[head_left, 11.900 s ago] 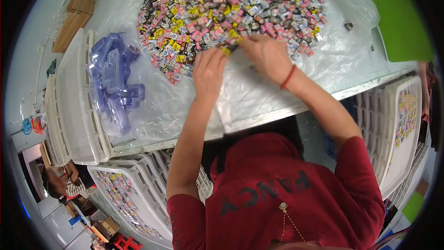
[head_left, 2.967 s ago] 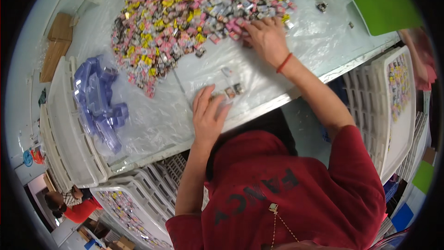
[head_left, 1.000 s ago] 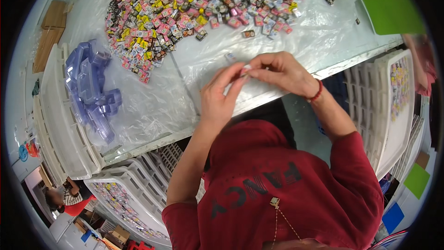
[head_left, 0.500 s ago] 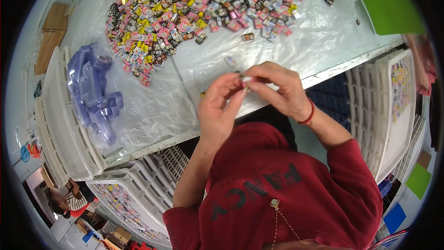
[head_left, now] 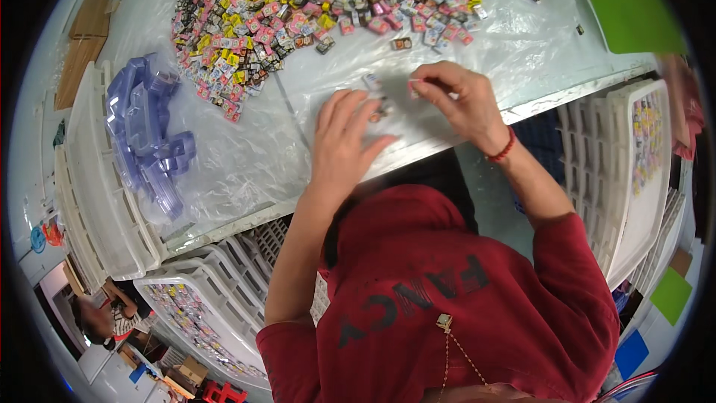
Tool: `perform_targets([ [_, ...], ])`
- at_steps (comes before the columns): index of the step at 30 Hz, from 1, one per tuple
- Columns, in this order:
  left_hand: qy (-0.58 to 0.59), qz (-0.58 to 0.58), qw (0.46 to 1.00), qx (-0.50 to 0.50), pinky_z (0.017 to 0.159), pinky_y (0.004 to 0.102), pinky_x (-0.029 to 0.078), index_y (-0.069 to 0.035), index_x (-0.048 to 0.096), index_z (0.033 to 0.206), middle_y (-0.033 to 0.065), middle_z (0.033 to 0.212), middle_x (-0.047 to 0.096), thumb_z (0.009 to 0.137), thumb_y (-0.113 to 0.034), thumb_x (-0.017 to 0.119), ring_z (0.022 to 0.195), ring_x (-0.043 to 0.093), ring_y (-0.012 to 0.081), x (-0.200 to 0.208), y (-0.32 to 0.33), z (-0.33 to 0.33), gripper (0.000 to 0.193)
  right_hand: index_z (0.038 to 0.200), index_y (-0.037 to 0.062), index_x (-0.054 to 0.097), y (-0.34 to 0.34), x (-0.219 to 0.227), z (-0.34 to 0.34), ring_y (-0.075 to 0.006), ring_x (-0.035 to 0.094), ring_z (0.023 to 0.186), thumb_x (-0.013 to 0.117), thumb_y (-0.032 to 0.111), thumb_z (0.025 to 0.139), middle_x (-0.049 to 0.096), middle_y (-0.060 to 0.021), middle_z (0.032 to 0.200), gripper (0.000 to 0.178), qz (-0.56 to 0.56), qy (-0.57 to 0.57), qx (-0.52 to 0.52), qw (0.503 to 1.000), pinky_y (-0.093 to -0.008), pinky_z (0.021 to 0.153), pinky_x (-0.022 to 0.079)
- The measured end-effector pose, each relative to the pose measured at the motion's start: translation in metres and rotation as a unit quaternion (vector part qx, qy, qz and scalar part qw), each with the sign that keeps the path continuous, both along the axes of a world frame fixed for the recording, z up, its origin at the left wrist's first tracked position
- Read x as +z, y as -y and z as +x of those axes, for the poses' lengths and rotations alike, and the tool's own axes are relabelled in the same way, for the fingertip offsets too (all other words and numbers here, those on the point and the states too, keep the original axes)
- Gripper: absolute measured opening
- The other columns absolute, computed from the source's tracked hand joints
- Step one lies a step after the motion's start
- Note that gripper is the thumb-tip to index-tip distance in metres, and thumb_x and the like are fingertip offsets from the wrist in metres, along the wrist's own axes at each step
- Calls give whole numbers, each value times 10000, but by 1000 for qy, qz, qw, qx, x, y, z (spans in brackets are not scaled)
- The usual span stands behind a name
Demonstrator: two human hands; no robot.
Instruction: Sorting small colorful toy blocks and placing them into clear plastic bags on a workbench.
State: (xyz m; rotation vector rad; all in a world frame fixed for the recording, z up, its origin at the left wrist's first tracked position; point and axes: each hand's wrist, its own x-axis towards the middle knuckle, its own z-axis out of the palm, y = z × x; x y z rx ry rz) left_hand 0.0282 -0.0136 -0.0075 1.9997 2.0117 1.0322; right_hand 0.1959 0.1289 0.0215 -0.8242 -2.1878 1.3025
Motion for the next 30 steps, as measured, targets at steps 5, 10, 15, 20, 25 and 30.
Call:
perform_targets([
  [5,-41,-28,998,-35,989,489,362,-3,529,1203,154,1322,472,672,-255,796,1205,428,407,-12,-11,4,645,975,35,673,10,-24,-11,-201,639,707,666,78,848,650,-97,835,134,93,21,16,995,-289,640,503],
  [10,-76,-45,995,-43,1005,485,361,23,505,1229,131,1370,447,668,-159,779,1224,415,405,-21,-13,4,650,951,45,678,23,-32,-21,-299,647,719,658,52,816,646,-123,845,137,141,32,-2,989,-345,642,515],
  [15,-67,-40,996,-36,1011,479,362,30,516,1219,126,1371,450,671,-134,770,1233,413,396,-21,-12,5,627,925,49,665,34,-31,-26,-306,650,726,655,38,806,644,-120,852,120,130,30,-61,989,-351,627,515],
  [20,-71,-40,996,-34,1012,477,362,33,524,1213,126,1374,449,674,-131,766,1240,412,387,-21,-11,5,613,908,49,656,41,-42,-28,-295,634,710,663,18,788,630,-114,824,124,192,10,-80,978,-354,612,503],
  [25,-79,-32,996,-40,1017,478,356,45,515,1216,131,1384,436,682,-147,760,1249,402,387,-22,-12,4,617,894,46,655,45,-53,-29,-286,610,718,671,-5,762,615,-97,800,142,259,-30,-108,959,-360,619,487],
  [30,-85,-89,990,-68,1033,490,330,61,437,1284,166,1412,386,695,-221,761,1265,372,406,-10,-12,4,729,922,49,668,48,-46,-27,-256,592,775,669,35,781,608,-86,838,141,310,3,-117,944,-347,673,467],
])
